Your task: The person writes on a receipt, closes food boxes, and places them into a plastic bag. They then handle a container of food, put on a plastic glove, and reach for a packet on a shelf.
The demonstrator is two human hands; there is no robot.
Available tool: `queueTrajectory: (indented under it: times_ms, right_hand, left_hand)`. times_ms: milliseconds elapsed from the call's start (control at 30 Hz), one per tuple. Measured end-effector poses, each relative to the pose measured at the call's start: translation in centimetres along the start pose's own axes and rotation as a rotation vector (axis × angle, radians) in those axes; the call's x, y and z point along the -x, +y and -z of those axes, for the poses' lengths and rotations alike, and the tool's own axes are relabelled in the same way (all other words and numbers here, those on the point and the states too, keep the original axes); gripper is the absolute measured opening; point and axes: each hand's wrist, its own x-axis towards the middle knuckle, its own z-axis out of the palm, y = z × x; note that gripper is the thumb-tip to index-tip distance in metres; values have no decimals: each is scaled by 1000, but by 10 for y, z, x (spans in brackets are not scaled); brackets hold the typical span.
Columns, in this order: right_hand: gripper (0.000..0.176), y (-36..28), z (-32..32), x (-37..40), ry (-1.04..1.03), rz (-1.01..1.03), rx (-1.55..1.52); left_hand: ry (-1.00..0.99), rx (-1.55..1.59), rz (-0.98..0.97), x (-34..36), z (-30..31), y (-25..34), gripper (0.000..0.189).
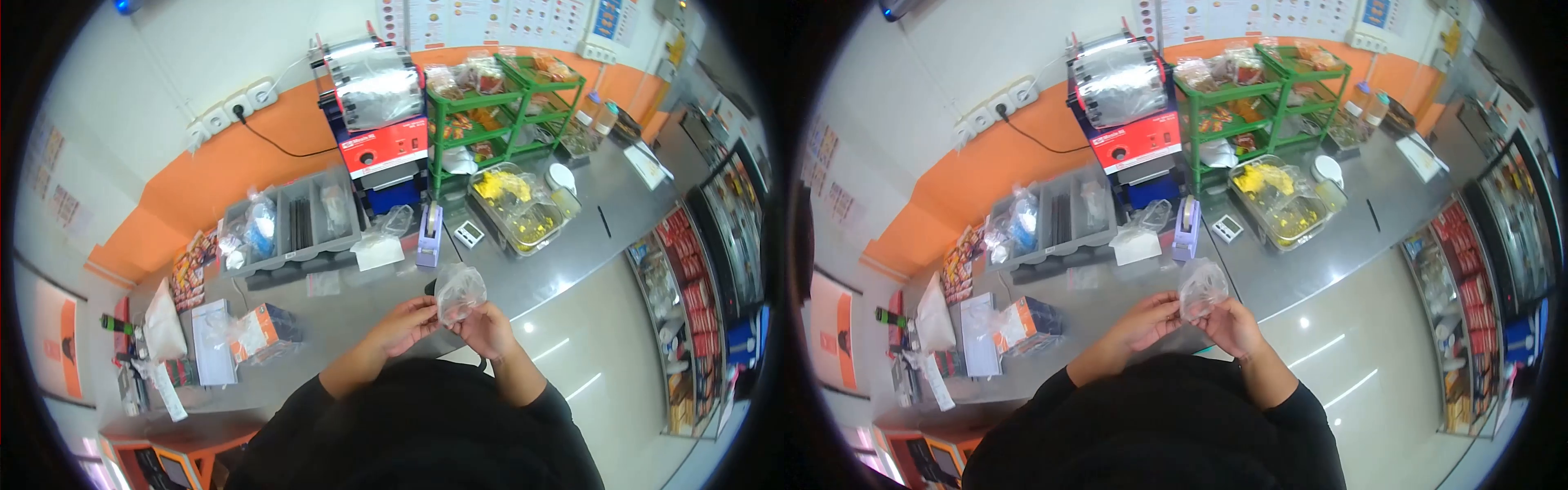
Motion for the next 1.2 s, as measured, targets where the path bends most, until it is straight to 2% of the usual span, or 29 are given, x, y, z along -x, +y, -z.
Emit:
queueTrajectory:
  times_ms: [200, 267, 300, 333, 367, 400, 467, 500, 533, 567, 600, 667, 700, 733, 800, 833, 867, 933, 967, 1000, 1067, 1133, 1200]
  right_hand:
    - [43, 19, -12, 40, 197, 170, 52]
    - [41, 28, -15, 52, 272, 215, 85]
    - [38, 33, -14, 54, 193, 302, -73]
    - [36, 37, -13, 58, 107, 388, -229]
    - [36, 43, -14, 61, 121, 402, -224]
    - [36, 49, -19, 62, 132, 411, -242]
    - [37, 57, -17, 67, 158, 423, -260]
    - [40, 60, -7, 70, 174, 350, -199]
    - [44, 62, -2, 73, 187, 276, -141]
    - [55, 57, -19, 73, 386, 211, -27]
    - [55, 59, -7, 78, 387, 214, -28]
    - [65, 64, 27, 89, 271, 179, 213]
    - [73, 48, -4, 83, 258, 129, 402]
    - [73, 41, 0, 77, 251, 139, 396]
    - [78, 29, 11, 70, -133, 265, 176]
    - [79, 27, -24, 60, 270, 405, 187]
    - [79, 21, -15, 58, 259, 401, 189]
    - [76, 2, 10, 52, -148, 254, 47]
    - [71, -6, 20, 53, -104, 121, -36]
    - [71, -10, 34, 50, -120, 107, -34]
    - [71, -17, 68, 37, 169, -63, 101]
    - [77, -50, 85, 29, 128, -109, 33]
    - [84, -82, 113, 23, -229, -221, -31]
  left_hand:
    - [-223, -38, 87, -2, -6, -4, 29]
    - [-153, -3, 110, -1, -12, -6, 29]
    - [-172, 0, 125, -1, -12, -8, 29]
    - [-222, 131, 150, 0, -11, -10, 28]
    - [-269, 263, 176, -1, -11, -11, 26]
    - [-280, 266, 190, 2, -17, -8, 26]
    - [-237, 368, 211, 11, -32, -1, 30]
    - [-238, 376, 224, 2, -22, -6, 30]
    - [-483, 420, 201, -13, -3, -16, 22]
    - [-729, 458, 172, -22, 6, -20, 15]
    - [-729, 456, 175, -21, 2, -14, 15]
    - [-564, 56, 101, -17, -9, 0, 7]
    - [-563, 43, 103, -20, -10, 1, 7]
    - [-528, 8, 137, -25, -10, 2, 8]
    - [-490, -37, 170, -31, -14, 7, 10]
    - [-496, -11, 216, -32, -20, 12, 10]
    - [-499, 20, 257, -36, -25, 15, 10]
    - [-454, 88, 247, -44, -28, 15, 11]
    - [-414, 160, 249, -49, -29, 13, 11]
    - [-404, 159, 230, -57, -30, 12, 11]
    - [-384, 182, 197, -76, -29, 6, 10]
    - [-330, 125, 148, -109, -17, -15, 11]
    - [-308, -74, 195, -137, -17, -36, 12]
